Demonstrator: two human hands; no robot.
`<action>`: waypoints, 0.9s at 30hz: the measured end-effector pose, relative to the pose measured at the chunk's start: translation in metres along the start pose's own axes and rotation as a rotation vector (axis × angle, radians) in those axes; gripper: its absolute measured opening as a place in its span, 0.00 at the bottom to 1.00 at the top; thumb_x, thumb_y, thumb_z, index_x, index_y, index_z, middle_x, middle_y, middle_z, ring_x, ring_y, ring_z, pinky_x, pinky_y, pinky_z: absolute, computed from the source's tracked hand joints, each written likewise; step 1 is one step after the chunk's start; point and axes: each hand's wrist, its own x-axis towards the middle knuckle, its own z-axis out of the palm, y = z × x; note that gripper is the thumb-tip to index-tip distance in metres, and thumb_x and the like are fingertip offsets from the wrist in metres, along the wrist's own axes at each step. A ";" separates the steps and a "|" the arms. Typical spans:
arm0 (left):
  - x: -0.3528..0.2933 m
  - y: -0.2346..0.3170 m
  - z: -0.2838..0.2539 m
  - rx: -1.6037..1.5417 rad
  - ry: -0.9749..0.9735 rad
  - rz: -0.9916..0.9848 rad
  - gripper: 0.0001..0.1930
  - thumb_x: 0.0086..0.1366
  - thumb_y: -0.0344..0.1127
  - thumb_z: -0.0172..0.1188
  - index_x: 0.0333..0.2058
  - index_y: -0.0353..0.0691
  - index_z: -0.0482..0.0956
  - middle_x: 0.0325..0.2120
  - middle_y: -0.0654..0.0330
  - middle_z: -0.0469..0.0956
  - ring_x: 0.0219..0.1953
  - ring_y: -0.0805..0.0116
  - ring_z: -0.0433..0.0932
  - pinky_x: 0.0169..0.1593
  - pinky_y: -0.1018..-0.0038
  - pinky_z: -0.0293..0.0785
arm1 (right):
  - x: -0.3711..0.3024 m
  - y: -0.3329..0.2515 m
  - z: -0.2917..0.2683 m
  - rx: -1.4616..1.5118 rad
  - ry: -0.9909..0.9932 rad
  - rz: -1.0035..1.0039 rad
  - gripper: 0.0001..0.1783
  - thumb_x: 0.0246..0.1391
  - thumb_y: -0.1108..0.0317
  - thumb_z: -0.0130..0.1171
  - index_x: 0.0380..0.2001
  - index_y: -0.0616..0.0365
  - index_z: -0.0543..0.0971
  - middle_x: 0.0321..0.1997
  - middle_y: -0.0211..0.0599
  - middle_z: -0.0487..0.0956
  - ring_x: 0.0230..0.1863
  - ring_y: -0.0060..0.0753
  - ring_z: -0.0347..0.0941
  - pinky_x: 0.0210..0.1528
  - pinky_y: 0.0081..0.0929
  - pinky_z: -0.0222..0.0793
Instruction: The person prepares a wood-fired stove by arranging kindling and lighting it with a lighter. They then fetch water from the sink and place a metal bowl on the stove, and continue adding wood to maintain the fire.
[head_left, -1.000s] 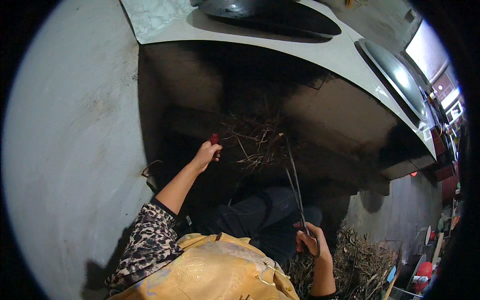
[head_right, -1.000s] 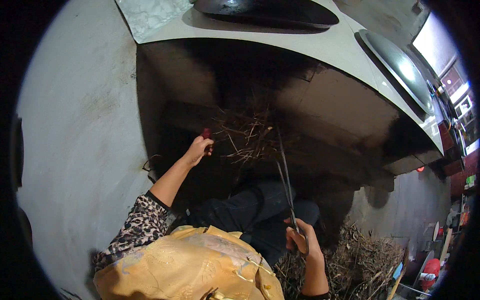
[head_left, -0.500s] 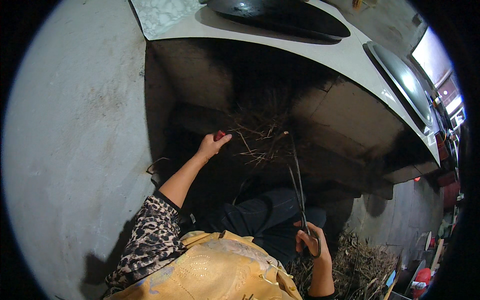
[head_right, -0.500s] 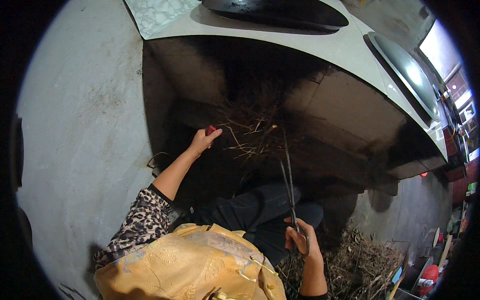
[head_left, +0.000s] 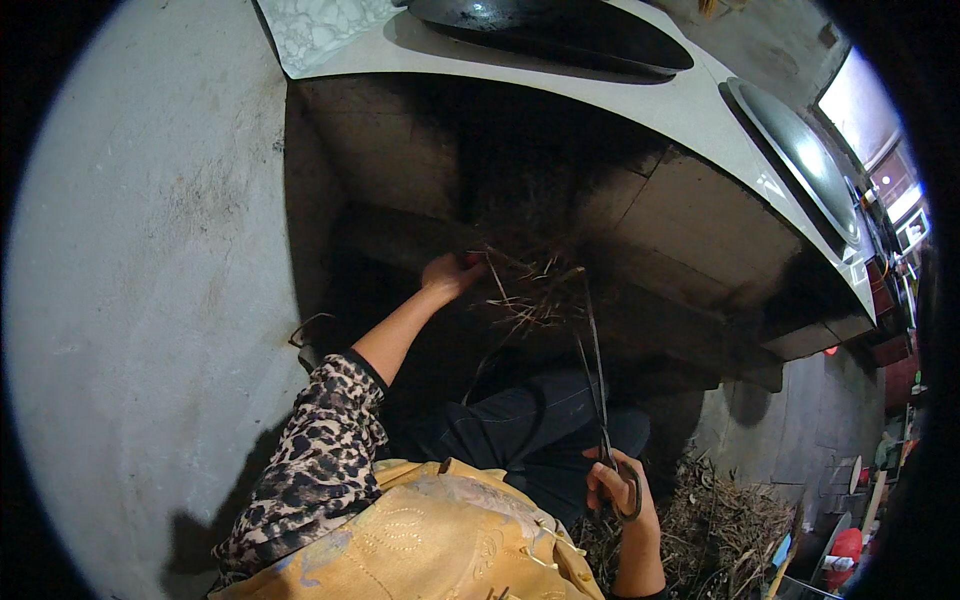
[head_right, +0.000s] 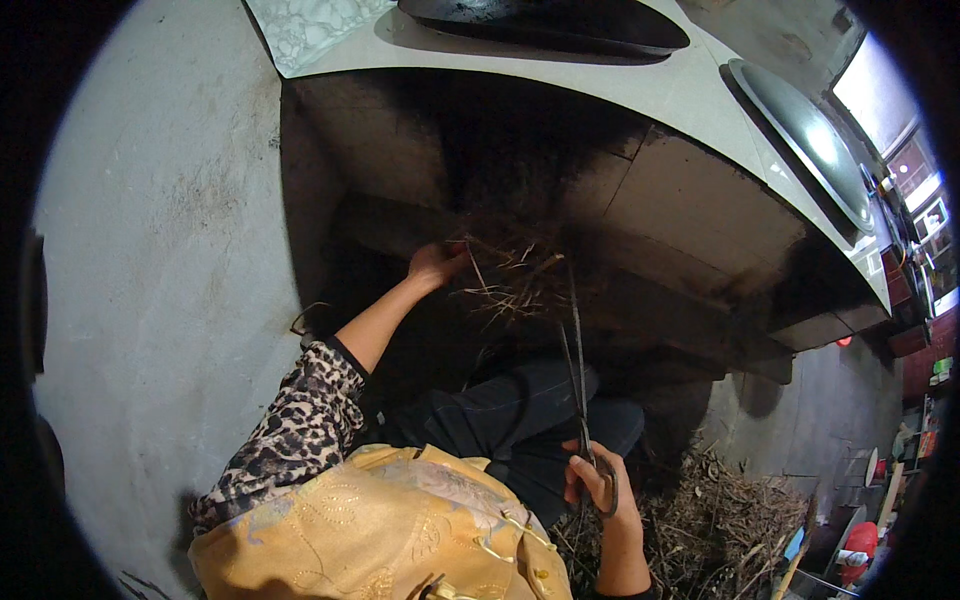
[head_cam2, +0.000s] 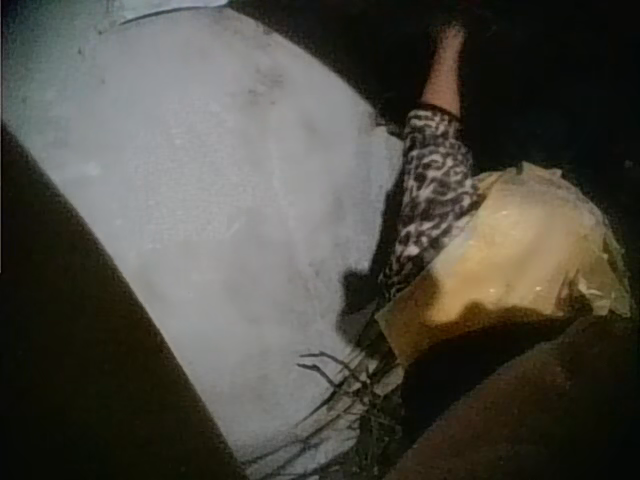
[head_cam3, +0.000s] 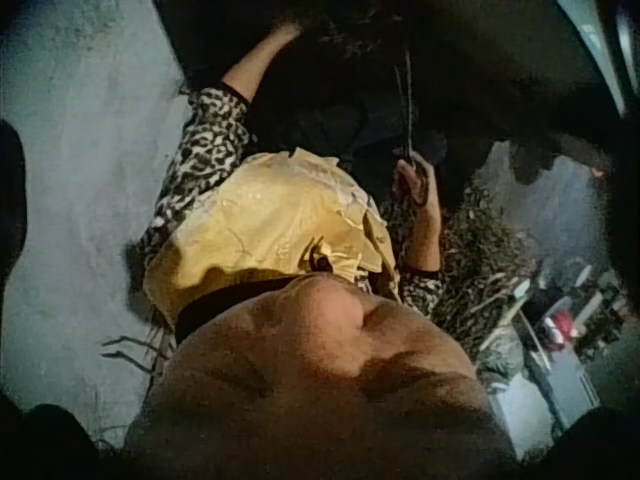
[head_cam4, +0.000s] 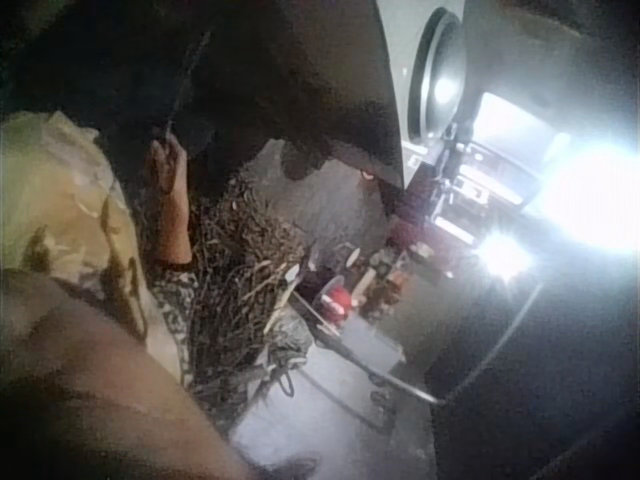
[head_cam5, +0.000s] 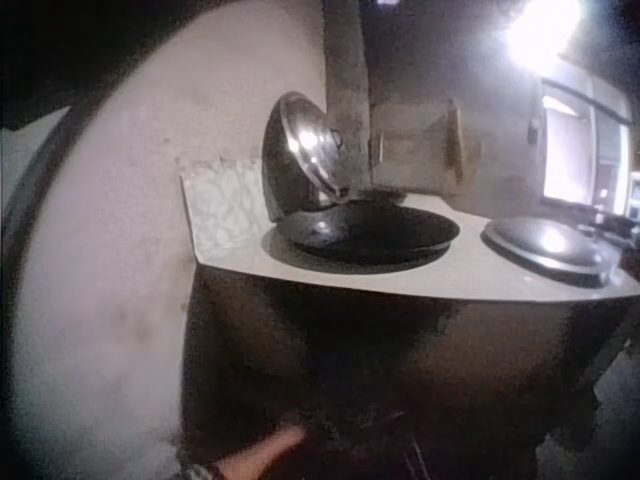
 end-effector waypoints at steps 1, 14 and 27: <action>0.002 0.005 0.000 0.042 0.011 0.017 0.27 0.60 0.63 0.52 0.42 0.48 0.83 0.37 0.49 0.82 0.41 0.48 0.80 0.44 0.58 0.75 | 0.000 -0.001 0.001 0.029 0.011 0.014 0.20 0.58 0.63 0.59 0.47 0.68 0.74 0.21 0.35 0.75 0.15 0.29 0.72 0.18 0.25 0.67; 0.015 0.024 0.005 0.045 0.096 0.191 0.29 0.59 0.66 0.51 0.40 0.45 0.82 0.35 0.48 0.82 0.40 0.47 0.80 0.43 0.56 0.75 | 0.011 -0.003 0.009 0.263 0.034 0.105 0.16 0.57 0.69 0.54 0.46 0.68 0.75 0.22 0.38 0.75 0.17 0.33 0.72 0.19 0.26 0.67; 0.009 0.033 -0.002 -0.023 0.143 0.149 0.32 0.58 0.68 0.50 0.35 0.42 0.83 0.33 0.44 0.81 0.39 0.44 0.80 0.43 0.54 0.75 | 0.013 0.001 0.011 0.207 0.019 0.081 0.18 0.57 0.67 0.55 0.47 0.68 0.74 0.22 0.37 0.74 0.17 0.31 0.73 0.18 0.25 0.67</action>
